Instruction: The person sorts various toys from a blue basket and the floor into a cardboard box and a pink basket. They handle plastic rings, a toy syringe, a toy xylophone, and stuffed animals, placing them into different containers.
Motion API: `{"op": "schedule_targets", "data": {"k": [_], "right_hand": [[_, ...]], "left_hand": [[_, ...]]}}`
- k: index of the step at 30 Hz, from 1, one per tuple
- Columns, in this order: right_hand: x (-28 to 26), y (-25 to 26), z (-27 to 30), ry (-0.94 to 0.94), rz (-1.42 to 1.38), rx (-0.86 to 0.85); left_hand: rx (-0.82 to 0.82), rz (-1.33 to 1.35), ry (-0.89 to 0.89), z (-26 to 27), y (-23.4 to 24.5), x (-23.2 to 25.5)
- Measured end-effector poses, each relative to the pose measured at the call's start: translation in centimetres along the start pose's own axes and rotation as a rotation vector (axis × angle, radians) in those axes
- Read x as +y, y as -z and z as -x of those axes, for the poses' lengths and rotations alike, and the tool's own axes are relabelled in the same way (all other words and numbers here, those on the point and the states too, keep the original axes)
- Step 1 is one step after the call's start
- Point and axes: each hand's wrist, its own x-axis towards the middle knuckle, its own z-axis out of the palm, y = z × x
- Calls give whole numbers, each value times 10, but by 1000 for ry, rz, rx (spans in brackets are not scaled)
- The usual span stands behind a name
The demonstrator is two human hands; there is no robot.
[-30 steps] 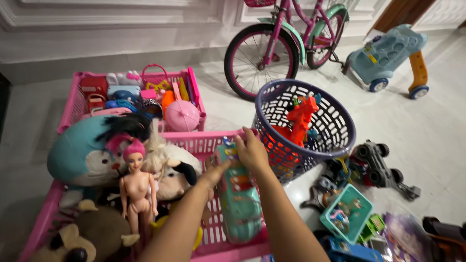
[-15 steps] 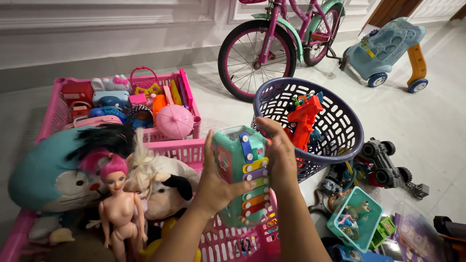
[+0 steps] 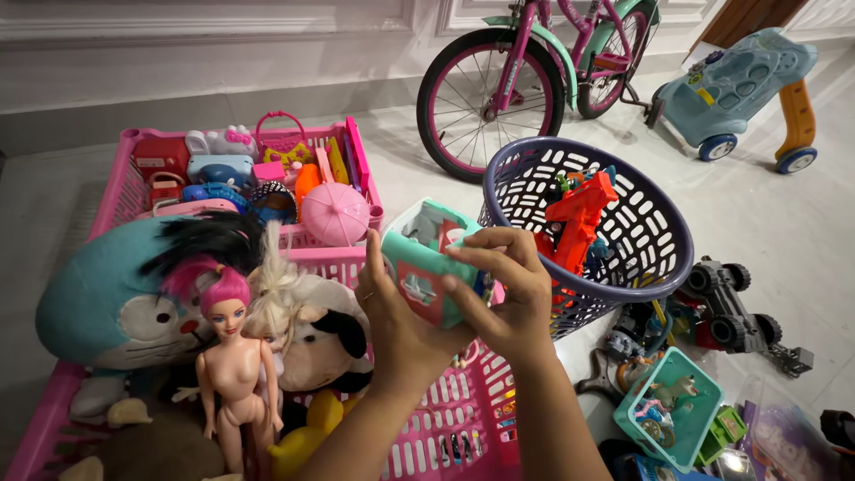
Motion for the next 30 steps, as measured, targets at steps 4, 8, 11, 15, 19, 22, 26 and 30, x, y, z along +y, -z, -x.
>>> {"op": "schedule_targets", "data": {"k": [4, 8, 11, 15, 19, 22, 26, 30], "right_hand": [[-4, 1, -1, 22, 26, 16], [-6, 4, -7, -3, -38, 48], [-7, 6, -9, -28, -48, 32], [-8, 6, -5, -20, 93, -5], [-11, 1, -5, -63, 11, -4], [-13, 6, -6, -52, -72, -60], [-18, 11, -9, -42, -97, -176], [-20, 9, -10, 21, 15, -209]], "left_hand": [[29, 6, 5, 3, -3, -6], [86, 39, -30, 2, -6, -9], [121, -7, -38, 0, -6, -11], [99, 22, -36, -2, -4, -11], [98, -6, -27, -1, -5, -10], [97, 2, -7, -1, -4, -13], [78, 40, 60, -2, -3, -16], [67, 39, 65, -4, -2, -16]]}}
